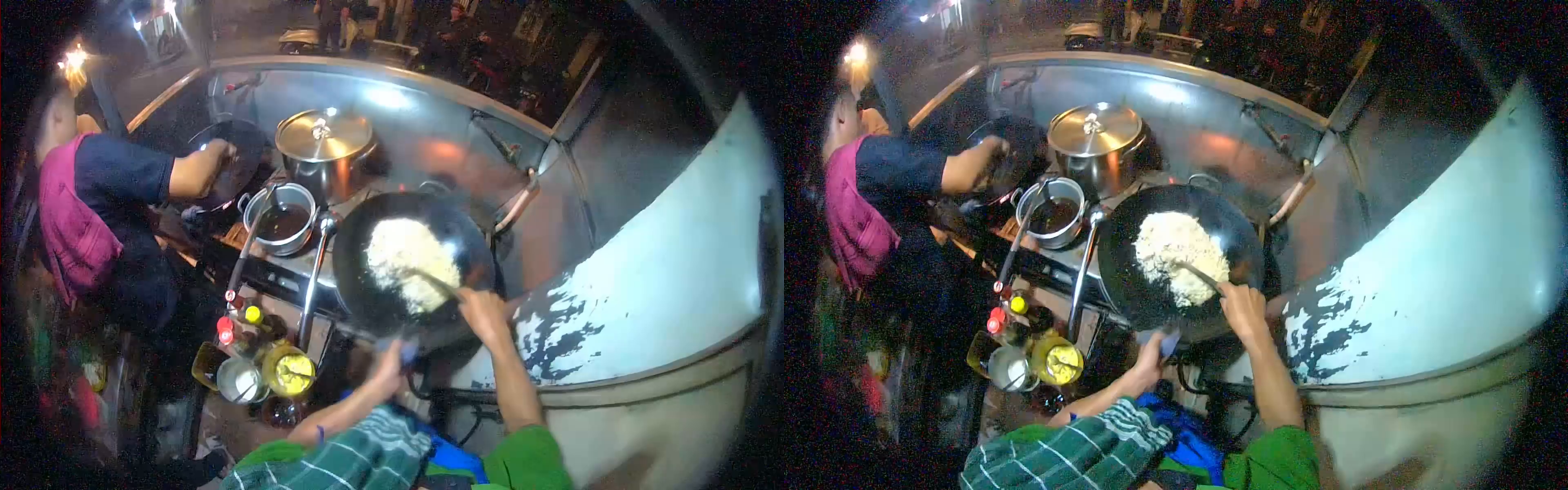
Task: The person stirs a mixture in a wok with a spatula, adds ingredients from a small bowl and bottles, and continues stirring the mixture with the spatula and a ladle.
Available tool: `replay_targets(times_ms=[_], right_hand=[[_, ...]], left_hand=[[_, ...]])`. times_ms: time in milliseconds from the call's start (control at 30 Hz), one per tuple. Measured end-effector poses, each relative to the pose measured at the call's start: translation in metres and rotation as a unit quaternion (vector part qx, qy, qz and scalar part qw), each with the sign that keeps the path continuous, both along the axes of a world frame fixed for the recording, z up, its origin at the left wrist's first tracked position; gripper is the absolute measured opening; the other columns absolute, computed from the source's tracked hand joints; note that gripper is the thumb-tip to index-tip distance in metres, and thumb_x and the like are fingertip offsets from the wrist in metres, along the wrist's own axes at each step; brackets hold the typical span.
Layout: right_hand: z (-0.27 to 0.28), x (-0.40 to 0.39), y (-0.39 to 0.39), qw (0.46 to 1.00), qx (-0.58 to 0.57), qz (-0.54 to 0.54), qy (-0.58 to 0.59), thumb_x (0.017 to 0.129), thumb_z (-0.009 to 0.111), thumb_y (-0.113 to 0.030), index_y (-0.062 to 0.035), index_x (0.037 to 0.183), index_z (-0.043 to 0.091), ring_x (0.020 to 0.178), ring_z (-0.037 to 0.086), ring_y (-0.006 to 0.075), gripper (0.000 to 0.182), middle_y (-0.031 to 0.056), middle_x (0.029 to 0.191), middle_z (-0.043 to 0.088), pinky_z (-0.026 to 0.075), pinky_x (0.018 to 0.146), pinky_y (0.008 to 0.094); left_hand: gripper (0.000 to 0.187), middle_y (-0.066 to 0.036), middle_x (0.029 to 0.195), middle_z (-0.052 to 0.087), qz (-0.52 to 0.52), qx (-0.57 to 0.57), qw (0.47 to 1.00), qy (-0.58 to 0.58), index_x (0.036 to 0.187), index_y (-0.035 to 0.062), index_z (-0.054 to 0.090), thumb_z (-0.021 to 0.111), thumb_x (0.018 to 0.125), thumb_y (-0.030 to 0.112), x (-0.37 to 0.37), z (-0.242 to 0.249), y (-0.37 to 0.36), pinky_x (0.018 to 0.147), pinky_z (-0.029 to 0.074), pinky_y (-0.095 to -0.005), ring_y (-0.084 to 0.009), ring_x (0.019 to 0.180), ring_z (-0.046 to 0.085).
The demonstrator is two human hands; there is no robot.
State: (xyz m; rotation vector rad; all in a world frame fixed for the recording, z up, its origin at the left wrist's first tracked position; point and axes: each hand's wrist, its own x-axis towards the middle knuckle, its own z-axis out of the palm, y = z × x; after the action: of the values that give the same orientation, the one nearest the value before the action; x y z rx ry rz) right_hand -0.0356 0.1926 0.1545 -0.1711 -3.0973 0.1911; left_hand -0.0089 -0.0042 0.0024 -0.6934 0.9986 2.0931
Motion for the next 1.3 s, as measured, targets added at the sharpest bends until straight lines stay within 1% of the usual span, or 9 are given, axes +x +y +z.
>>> replay_targets(times_ms=[167, 233, 367, 533, 733, 833, 900, 1033, 1300], right_hand=[[0.014, 0.060, 0.010, 0.969, -0.219, -0.093, 0.069, 0.080, 0.065, -0.015, -0.0092, 0.115, 0.058, 0.070, 0.064, 0.0345, 0.036, 0.0144, 0.081, 0.065, 0.050, 0.065, 0.0401], [-0.033, 0.070, 0.025, 0.950, -0.282, 0.006, 0.136, 0.086, 0.062, -0.016, -0.0081, 0.122, 0.055, 0.060, 0.059, 0.0197, 0.038, 0.0066, 0.075, 0.062, 0.047, 0.056, 0.0309], [-0.096, 0.091, 0.014, 0.693, -0.685, -0.216, -0.065, 0.093, 0.053, -0.023, -0.0079, 0.126, 0.049, 0.056, 0.044, 0.0028, 0.036, -0.0018, 0.071, 0.052, 0.031, 0.045, 0.0161], [-0.144, 0.085, 0.029, 0.953, -0.290, -0.089, 0.014, 0.091, 0.055, -0.025, -0.0013, 0.122, 0.052, 0.076, 0.063, 0.0238, 0.039, 0.0141, 0.092, 0.066, 0.049, 0.069, 0.0327], [0.060, 0.017, 0.025, 0.973, -0.031, -0.014, -0.227, 0.077, 0.062, -0.017, -0.0061, 0.104, 0.065, 0.089, 0.062, 0.0367, 0.029, 0.0210, 0.097, 0.064, 0.049, 0.081, 0.0446], [-0.002, -0.040, 0.015, 0.981, 0.117, 0.014, -0.155, 0.082, 0.050, -0.010, -0.0047, 0.089, 0.067, 0.083, 0.065, 0.0364, 0.019, 0.0216, 0.089, 0.066, 0.053, 0.073, 0.0450], [-0.045, -0.091, 0.035, 0.983, 0.134, -0.045, -0.113, 0.086, 0.050, -0.013, -0.0072, 0.091, 0.066, 0.085, 0.065, 0.0352, 0.018, 0.0189, 0.088, 0.066, 0.054, 0.069, 0.0449], [-0.033, -0.097, 0.076, 0.973, 0.121, -0.074, -0.184, 0.089, 0.048, -0.018, -0.0035, 0.100, 0.063, 0.093, 0.063, 0.0355, 0.023, 0.0193, 0.097, 0.065, 0.052, 0.078, 0.0457], [-0.122, -0.098, 0.065, 0.971, 0.017, -0.103, -0.217, 0.088, 0.045, -0.016, -0.0007, 0.098, 0.052, 0.092, 0.063, 0.0388, 0.020, 0.0257, 0.095, 0.064, 0.050, 0.081, 0.0441]], left_hand=[[0.022, -0.005, 0.087, 0.059, -0.064, 0.024, 0.992, -0.109, 0.102, 0.0124, 0.056, 0.051, 0.084, 0.025, 0.027, 0.005, -0.036, 0.055, 0.045, -0.0352, -0.0192, 0.077, 0.056], [0.022, -0.006, 0.085, 0.058, -0.049, 0.034, 0.993, -0.102, 0.099, 0.0099, 0.055, 0.052, 0.083, 0.025, -0.005, 0.030, -0.021, 0.056, 0.046, -0.0372, -0.0204, 0.073, 0.056], [0.032, -0.009, 0.092, 0.057, 0.011, -0.028, 1.000, -0.002, 0.104, 0.0053, 0.054, 0.054, 0.083, 0.030, -0.059, -0.044, 0.032, 0.064, 0.048, -0.0385, -0.0223, 0.073, 0.055], [0.042, -0.013, 0.106, 0.058, 0.008, -0.140, 0.990, 0.004, 0.116, 0.0006, 0.049, 0.056, 0.085, 0.028, -0.083, -0.006, 0.035, 0.085, 0.044, -0.0386, -0.0229, 0.097, 0.055], [0.057, -0.016, 0.115, 0.057, 0.028, -0.185, 0.957, 0.221, 0.119, -0.0027, 0.051, 0.055, 0.087, 0.044, -0.113, -0.036, 0.043, 0.091, 0.041, -0.0382, -0.0296, 0.102, 0.055], [0.072, -0.021, 0.124, 0.052, -0.117, -0.215, 0.944, 0.222, 0.124, -0.0069, 0.046, 0.052, 0.085, 0.054, -0.122, -0.020, 0.024, 0.095, 0.038, -0.0372, -0.0311, 0.111, 0.051], [0.086, -0.030, 0.125, 0.049, -0.151, -0.318, 0.888, 0.295, 0.118, -0.0127, 0.050, 0.042, 0.084, 0.066, -0.122, -0.129, 0.049, 0.097, 0.035, -0.0399, -0.0379, 0.118, 0.047], [0.087, -0.035, 0.110, 0.054, -0.284, -0.382, 0.821, 0.316, 0.106, -0.0139, 0.057, 0.030, 0.087, 0.066, -0.118, -0.042, 0.016, 0.097, 0.037, -0.0441, -0.0461, 0.111, 0.050], [0.085, -0.033, 0.107, 0.056, -0.370, -0.378, 0.775, 0.346, 0.099, -0.0080, 0.064, 0.020, 0.090, 0.065, -0.128, -0.045, 0.015, 0.094, 0.039, -0.0462, -0.0437, 0.108, 0.053]])
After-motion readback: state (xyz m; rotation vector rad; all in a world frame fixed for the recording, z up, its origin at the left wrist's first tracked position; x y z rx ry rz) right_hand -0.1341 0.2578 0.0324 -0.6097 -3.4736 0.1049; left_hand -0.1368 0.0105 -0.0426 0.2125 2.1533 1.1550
